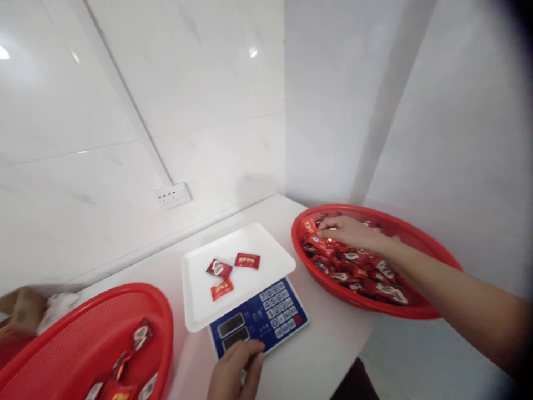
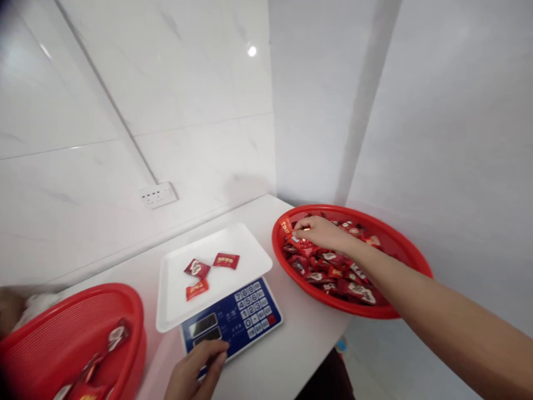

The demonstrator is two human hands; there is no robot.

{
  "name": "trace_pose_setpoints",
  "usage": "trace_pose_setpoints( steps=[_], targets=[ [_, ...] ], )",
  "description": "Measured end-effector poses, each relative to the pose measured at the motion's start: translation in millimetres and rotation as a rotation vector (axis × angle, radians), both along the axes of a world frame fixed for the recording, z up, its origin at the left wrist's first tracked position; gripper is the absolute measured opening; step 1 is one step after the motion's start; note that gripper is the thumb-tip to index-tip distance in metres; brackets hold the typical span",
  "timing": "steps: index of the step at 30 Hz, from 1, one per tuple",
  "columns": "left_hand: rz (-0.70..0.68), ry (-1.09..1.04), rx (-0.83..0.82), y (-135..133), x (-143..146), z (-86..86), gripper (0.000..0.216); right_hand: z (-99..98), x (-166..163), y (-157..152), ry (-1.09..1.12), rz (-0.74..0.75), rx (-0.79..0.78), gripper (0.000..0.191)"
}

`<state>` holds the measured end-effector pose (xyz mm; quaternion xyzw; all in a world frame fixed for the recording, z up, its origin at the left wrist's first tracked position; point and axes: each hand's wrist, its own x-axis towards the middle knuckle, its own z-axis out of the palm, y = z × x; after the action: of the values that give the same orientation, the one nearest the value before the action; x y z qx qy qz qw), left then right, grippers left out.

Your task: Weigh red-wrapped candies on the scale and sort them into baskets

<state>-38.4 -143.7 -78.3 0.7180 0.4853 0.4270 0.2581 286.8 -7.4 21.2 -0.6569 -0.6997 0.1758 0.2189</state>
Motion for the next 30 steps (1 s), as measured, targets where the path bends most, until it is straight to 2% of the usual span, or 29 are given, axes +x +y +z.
trace_pose_setpoints(
  steps=[4,9,12,17,21,26,30],
  targets=[
    [-0.025,0.038,-0.060,-5,-1,3.6,0.016,5.9,-57,-3,0.149,0.248,-0.068,0.022],
    [0.009,0.033,-0.085,-14,-13,2.8,0.014,-9.9,-111,6,0.146,0.420,-0.165,0.018],
    [0.053,0.026,-0.092,-17,-20,3.5,0.015,-17.2,-126,15,0.150,0.414,-0.140,0.022],
    [0.087,0.027,-0.121,-20,-27,3.9,0.017,-12.6,-135,29,0.247,0.418,-0.158,0.047],
    [0.069,0.028,-0.131,-20,-26,3.2,0.017,-5.5,-148,32,0.327,0.419,-0.140,0.052],
    [0.050,0.032,-0.152,-20,-22,4.7,0.018,-9.2,-172,39,0.361,0.354,-0.073,0.061],
    [0.051,0.023,-0.161,-22,-25,4.8,0.018,-11.4,-170,39,0.360,0.279,-0.086,0.065]
  ],
)
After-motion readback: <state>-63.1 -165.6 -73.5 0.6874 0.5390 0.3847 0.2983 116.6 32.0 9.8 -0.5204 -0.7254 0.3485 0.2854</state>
